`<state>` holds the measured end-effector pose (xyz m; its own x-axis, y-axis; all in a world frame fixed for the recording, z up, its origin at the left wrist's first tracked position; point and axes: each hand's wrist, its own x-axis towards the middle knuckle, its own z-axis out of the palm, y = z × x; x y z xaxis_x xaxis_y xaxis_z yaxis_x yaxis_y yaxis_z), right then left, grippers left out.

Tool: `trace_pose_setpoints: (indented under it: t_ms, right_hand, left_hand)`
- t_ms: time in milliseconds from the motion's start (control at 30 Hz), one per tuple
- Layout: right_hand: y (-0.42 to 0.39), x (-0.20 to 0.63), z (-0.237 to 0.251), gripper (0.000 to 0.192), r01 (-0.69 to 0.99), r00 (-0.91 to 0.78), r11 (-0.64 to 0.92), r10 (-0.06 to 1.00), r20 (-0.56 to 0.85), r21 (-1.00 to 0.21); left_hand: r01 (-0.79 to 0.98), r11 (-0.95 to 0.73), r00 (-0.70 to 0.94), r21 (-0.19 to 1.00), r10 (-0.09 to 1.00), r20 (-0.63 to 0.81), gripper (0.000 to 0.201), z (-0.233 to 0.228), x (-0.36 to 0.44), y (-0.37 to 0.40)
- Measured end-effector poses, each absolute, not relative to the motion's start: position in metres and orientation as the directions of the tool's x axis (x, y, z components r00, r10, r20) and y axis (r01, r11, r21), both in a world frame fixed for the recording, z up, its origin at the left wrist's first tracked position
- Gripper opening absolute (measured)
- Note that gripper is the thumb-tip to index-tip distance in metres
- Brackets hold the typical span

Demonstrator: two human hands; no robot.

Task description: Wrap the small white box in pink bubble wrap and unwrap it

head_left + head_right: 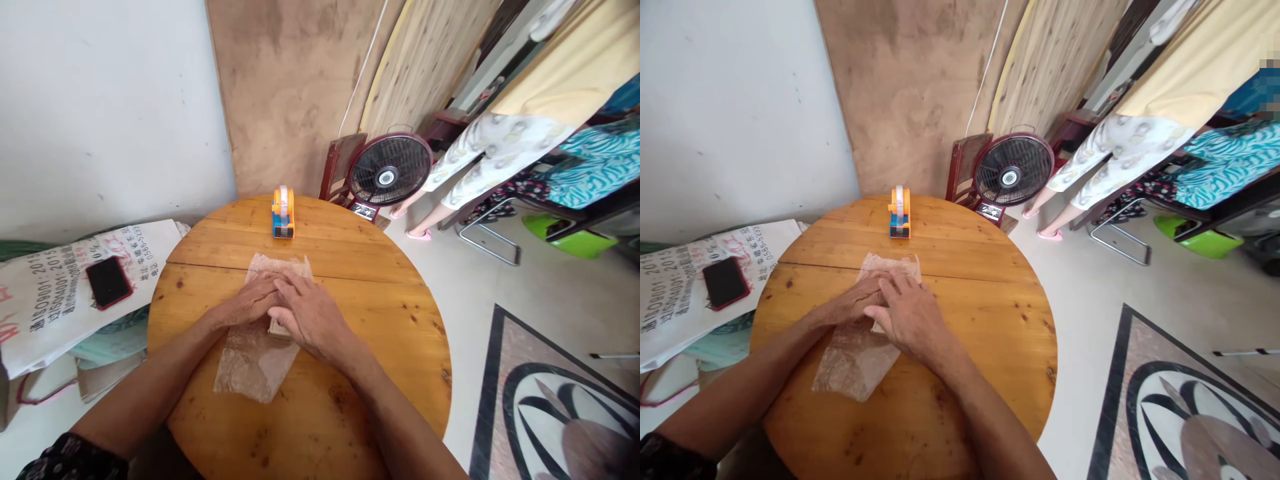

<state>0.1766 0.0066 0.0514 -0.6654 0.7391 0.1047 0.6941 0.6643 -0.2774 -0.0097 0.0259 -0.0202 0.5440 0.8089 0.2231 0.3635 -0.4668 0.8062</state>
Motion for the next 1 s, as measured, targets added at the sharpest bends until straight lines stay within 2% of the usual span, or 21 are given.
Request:
trace_pose_setpoints:
  t_ms: [100, 200, 400, 567, 733, 1000]
  right_hand:
    - [0.014, 0.191, 0.059, 0.037, 0.773, -0.610, 0.592, 0.793, -0.009, -0.228]
    - [0.020, 0.204, 0.061, 0.033, 0.825, -0.565, 0.553, 0.815, -0.128, -0.119]
    - [0.032, 0.214, 0.045, 0.024, 0.847, -0.515, 0.531, 0.808, -0.287, -0.023]
    - [0.035, 0.212, 0.026, 0.024, 0.878, -0.461, 0.478, 0.855, -0.237, 0.021]
    - [0.039, 0.211, 0.009, 0.025, 0.916, -0.401, 0.400, 0.906, -0.136, -0.041]
    - [0.039, 0.215, 0.006, 0.023, 0.928, -0.373, 0.369, 0.923, -0.095, -0.062]
  left_hand:
    - [0.364, -0.431, 0.518, 0.826, 0.830, 0.205, 0.044, -0.021, -0.012, 0.027]
    - [0.381, -0.382, 0.484, 0.842, 0.858, 0.171, 0.045, -0.025, -0.015, 0.029]
    - [0.375, -0.391, 0.492, 0.841, 0.852, 0.178, 0.044, -0.030, -0.017, 0.033]
    - [0.374, -0.411, 0.501, 0.831, 0.844, 0.192, 0.044, -0.030, -0.017, 0.033]
    - [0.369, -0.457, 0.510, 0.810, 0.828, 0.235, 0.041, -0.033, -0.019, 0.035]
    - [0.418, -0.517, 0.520, 0.747, 0.811, 0.270, 0.048, -0.040, -0.020, 0.038]
